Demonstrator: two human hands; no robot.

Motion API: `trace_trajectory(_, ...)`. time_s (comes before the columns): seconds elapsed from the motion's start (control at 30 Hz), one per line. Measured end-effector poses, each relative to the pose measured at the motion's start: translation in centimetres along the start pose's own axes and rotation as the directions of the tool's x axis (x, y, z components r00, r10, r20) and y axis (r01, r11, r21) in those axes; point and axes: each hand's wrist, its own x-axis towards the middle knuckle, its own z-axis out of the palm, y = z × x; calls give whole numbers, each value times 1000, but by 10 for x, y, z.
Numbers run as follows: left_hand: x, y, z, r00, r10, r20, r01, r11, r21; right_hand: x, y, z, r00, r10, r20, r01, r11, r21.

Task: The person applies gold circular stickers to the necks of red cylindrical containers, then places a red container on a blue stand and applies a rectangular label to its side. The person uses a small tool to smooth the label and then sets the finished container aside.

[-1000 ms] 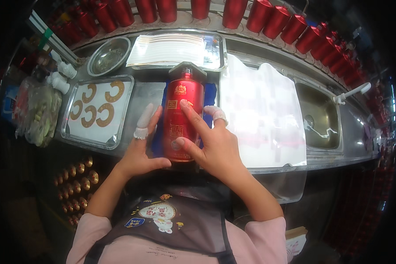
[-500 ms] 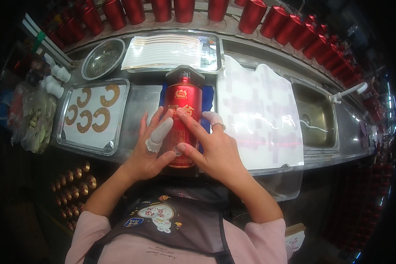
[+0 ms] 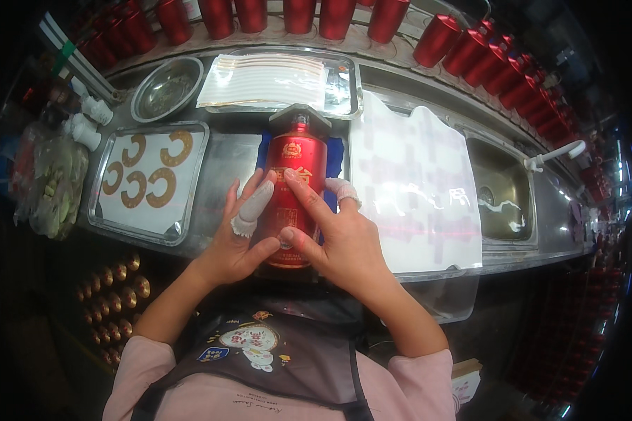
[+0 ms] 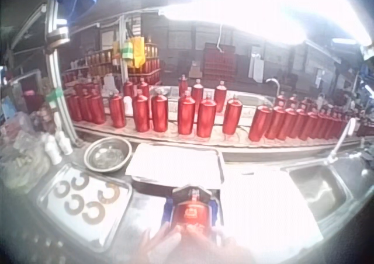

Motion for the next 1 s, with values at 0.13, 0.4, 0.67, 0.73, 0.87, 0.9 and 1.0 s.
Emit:
trace_trajectory(0.13,0,-2,1,1000,-8,6,8,1000,6,1,0,2,999,-31,-30,31,999,-8)
trace_trajectory(0.4,0,-1,2,1000,-15,-11,14,998,-62,-1,-6,-7,999,46,21,-46,998,36)
trace_trajectory(0.67,1,-2,2,999,30,-16,-30,999,-25,0,-6,-4,999,43,27,-44,999,22)
trace_trajectory(0.73,1,-2,2,999,33,-21,-34,999,-25,0,-6,-5,999,38,23,-39,999,32)
trace_trajectory(0.87,2,-1,1,1000,20,-23,-21,999,-42,1,-4,-5,999,35,11,-36,998,50)
trace_trajectory(0.9,2,-1,1,1000,12,-21,-13,999,-42,1,-3,-5,999,40,11,-41,999,36)
trace_trajectory(1.0,2,-2,3,999,21,-26,-22,999,-38,3,1,-1,1000,25,8,-25,999,28)
